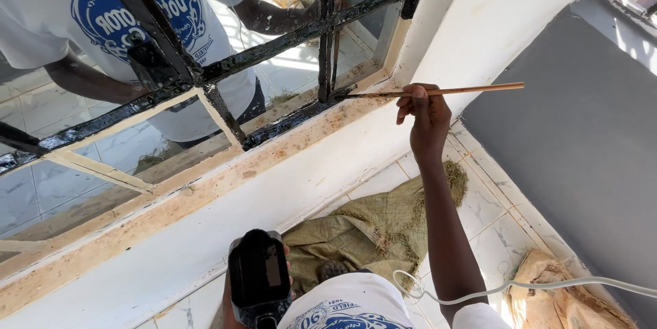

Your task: Painting the metal grill of a window frame with black paint using a brush.

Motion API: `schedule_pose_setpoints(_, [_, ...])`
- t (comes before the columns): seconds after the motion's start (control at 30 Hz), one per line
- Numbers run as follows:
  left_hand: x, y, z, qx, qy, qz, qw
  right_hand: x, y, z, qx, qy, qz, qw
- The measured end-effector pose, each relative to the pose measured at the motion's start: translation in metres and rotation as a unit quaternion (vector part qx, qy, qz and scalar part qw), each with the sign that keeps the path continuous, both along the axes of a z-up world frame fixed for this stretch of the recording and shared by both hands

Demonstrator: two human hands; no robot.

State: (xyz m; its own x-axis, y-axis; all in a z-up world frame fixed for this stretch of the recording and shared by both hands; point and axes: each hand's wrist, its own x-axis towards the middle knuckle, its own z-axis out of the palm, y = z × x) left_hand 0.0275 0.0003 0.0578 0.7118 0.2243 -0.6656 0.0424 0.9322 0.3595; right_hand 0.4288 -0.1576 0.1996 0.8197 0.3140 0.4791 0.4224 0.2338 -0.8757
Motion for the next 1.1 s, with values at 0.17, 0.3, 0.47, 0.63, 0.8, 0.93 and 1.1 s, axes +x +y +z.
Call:
schedule_pose_setpoints(0.17, [-0.006, -0.001, -0.033, -0.06, -0.053, 0.067, 0.995, 0.005, 0.006, -0.012, 0.013, -0.024, -0.027, 0.999])
schedule_pose_setpoints(0.3, [0.011, -0.031, 0.001, -0.019, -0.028, 0.123, 0.992, 0.016, -0.005, -0.022, 0.016, -0.096, -0.093, 0.991])
schedule_pose_setpoints(0.47, [-0.003, -0.015, 0.023, -0.012, -0.052, 0.187, 0.981, -0.051, -0.029, 0.005, 0.04, 0.008, 0.019, 0.999])
schedule_pose_setpoints(0.63, [0.005, -0.012, 0.052, -0.083, -0.132, 0.153, 0.976, -0.121, -0.043, 0.023, 0.089, 0.06, 0.19, 0.976])
schedule_pose_setpoints(0.8, [0.015, -0.016, 0.082, 0.0, -0.054, 0.108, 0.993, -0.159, -0.052, 0.04, 0.008, -0.046, 0.221, 0.974])
schedule_pose_setpoints(0.93, [0.015, -0.018, 0.097, 0.015, -0.008, 0.07, 0.997, -0.181, -0.051, 0.016, -0.084, -0.049, 0.233, 0.968])
schedule_pose_setpoints(1.1, [0.01, -0.021, 0.091, 0.037, -0.004, 0.067, 0.997, -0.205, -0.018, 0.043, -0.241, -0.178, 0.249, 0.921])
